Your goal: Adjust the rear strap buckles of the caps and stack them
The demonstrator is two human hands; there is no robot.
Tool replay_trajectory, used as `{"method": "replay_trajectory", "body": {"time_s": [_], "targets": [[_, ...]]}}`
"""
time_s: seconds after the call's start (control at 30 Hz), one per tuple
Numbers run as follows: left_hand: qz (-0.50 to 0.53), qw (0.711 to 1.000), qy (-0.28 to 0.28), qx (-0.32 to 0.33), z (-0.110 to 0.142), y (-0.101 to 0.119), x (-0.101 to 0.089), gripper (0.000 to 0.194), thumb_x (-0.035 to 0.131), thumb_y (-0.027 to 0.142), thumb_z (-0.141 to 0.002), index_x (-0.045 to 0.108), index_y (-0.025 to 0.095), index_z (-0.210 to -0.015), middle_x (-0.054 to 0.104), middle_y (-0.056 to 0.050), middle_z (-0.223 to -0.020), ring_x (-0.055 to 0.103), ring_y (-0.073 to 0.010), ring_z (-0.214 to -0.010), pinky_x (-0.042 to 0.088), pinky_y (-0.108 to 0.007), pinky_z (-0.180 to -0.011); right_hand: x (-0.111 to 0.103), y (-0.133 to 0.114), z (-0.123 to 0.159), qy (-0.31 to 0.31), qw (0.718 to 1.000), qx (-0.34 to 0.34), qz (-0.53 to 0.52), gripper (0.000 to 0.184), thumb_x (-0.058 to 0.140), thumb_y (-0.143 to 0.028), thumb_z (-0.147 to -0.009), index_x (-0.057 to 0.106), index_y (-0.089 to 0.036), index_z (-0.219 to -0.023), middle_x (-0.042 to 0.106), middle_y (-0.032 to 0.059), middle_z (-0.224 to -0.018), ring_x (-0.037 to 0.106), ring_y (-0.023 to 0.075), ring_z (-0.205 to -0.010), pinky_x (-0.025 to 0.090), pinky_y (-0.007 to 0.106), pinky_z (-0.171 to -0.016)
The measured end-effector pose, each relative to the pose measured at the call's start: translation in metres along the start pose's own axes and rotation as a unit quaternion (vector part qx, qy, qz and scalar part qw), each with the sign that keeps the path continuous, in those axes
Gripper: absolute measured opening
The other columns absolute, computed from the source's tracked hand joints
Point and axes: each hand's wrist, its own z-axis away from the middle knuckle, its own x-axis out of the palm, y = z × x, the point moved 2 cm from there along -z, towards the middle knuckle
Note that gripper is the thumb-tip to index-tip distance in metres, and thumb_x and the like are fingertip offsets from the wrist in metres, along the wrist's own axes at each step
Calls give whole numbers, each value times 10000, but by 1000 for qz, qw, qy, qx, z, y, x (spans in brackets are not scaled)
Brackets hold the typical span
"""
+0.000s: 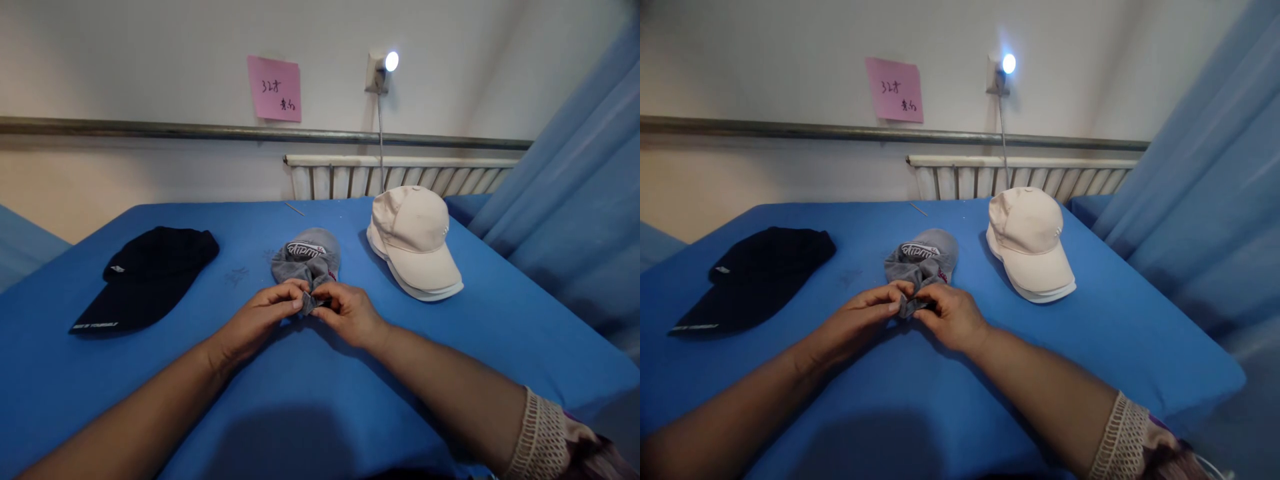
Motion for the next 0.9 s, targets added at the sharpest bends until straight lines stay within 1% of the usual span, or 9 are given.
{"method": "replay_trajectory", "body": {"time_s": [0.13, 0.23, 0.4, 0.5, 0.63, 0.9], "targets": [[-36, 999, -4, 6, -1, -1, 0, 218, 658, 326, -795, 621, 179, -638, 552, -54, -1085, 527, -221, -1012, 433, -351, -918, -1, -4, 0, -4, 1000, -19, 13, 210, 746, -182, -813, 688, -228, -1009, 706, 5, -922, 630, 137, -759, 486, 250, -681], [-89, 996, 11, 25, -3, -2, -2, 210, 632, 300, -784, 587, 181, -616, 557, -54, -1041, 531, -220, -997, 438, -358, -918, 0, -6, 0, -9, 999, -25, 24, 212, 754, -186, -811, 688, -233, -1007, 701, 5, -927, 626, 134, -751, 483, 247, -673], [-211, 975, 27, 69, -5, 0, -1, 207, 653, 279, -724, 543, 180, -579, 559, -60, -998, 554, -223, -977, 442, -372, -919, 0, -7, 2, -17, 998, -42, 50, 198, 753, -163, -809, 681, -228, -981, 695, -2, -897, 632, 136, -767, 482, 248, -703], [-255, 963, 30, 87, -5, 1, 1, 249, 644, 286, -739, 500, 181, -565, 566, -62, -996, 564, -221, -977, 434, -375, -932, 1, -8, 3, -25, 996, -52, 68, 185, 743, -165, -818, 673, -218, -981, 692, 8, -907, 639, 146, -801, 482, 255, -728], [-275, 957, 14, 91, -4, 2, 3, 261, 632, 295, -759, 485, 182, -575, 571, -64, -1016, 566, -221, -992, 433, -367, -939, 0, -10, 3, -43, 993, -60, 91, 136, 710, -175, -851, 663, -208, -974, 684, 12, -901, 631, 146, -807, 469, 251, -728], [-263, 962, 8, 70, -2, 5, 6, 266, 620, 322, -776, 496, 182, -586, 573, -71, -1051, 567, -230, -1001, 444, -386, -941, 0, -13, 4, -79, 977, -70, 185, 111, 664, -248, -902, 646, -201, -1000, 692, 18, -913, 628, 161, -825, 437, 259, -708]]}}
